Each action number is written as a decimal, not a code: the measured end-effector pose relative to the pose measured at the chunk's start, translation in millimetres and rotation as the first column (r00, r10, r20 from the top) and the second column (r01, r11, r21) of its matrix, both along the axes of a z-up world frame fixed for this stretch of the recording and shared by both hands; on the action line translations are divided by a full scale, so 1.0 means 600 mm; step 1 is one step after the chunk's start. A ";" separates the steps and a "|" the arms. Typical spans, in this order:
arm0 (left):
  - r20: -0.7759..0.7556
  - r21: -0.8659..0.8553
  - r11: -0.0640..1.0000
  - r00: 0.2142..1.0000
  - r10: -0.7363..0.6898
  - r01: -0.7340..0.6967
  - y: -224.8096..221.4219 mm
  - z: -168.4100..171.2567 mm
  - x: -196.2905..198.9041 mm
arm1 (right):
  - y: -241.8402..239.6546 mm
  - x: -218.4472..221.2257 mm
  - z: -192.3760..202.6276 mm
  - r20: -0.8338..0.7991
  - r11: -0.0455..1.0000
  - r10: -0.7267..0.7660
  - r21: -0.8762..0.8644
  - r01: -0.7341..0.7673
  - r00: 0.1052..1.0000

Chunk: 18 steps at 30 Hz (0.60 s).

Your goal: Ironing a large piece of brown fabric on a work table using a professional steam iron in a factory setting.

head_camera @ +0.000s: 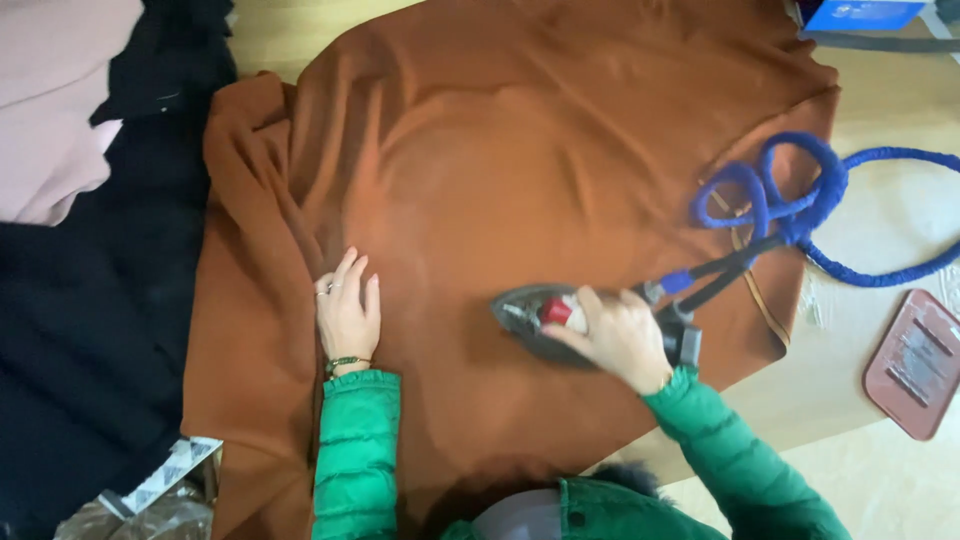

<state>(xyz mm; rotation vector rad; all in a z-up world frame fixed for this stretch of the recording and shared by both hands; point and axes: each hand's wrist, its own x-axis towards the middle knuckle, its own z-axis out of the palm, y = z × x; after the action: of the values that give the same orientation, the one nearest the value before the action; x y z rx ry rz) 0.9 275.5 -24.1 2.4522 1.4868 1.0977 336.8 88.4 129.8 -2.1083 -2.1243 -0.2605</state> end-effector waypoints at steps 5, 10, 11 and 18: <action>-0.003 0.012 1.000 1.000 0.010 -0.010 -0.001 0.002 0.004 | 0.116 0.075 -0.005 0.225 0.995 -0.044 0.095 0.022 0.973; 0.035 0.055 0.998 0.999 0.015 -0.017 0.000 0.006 0.007 | 0.248 0.162 -0.046 0.203 0.986 -0.092 0.157 0.060 0.975; 0.040 0.053 0.998 0.999 0.012 -0.014 -0.001 0.009 0.007 | 0.272 0.178 -0.058 0.179 0.984 -0.115 0.158 0.087 0.977; 0.054 0.029 1.000 0.999 0.007 -0.009 -0.001 0.003 0.005 | 0.398 0.193 -0.078 0.090 0.966 -0.214 0.167 0.197 0.973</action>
<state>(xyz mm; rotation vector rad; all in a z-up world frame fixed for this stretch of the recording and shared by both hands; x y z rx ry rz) 3.6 274.8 -22.3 2.4175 1.4767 1.1858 452.7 327.5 82.8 -2.2673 -1.8666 -0.5574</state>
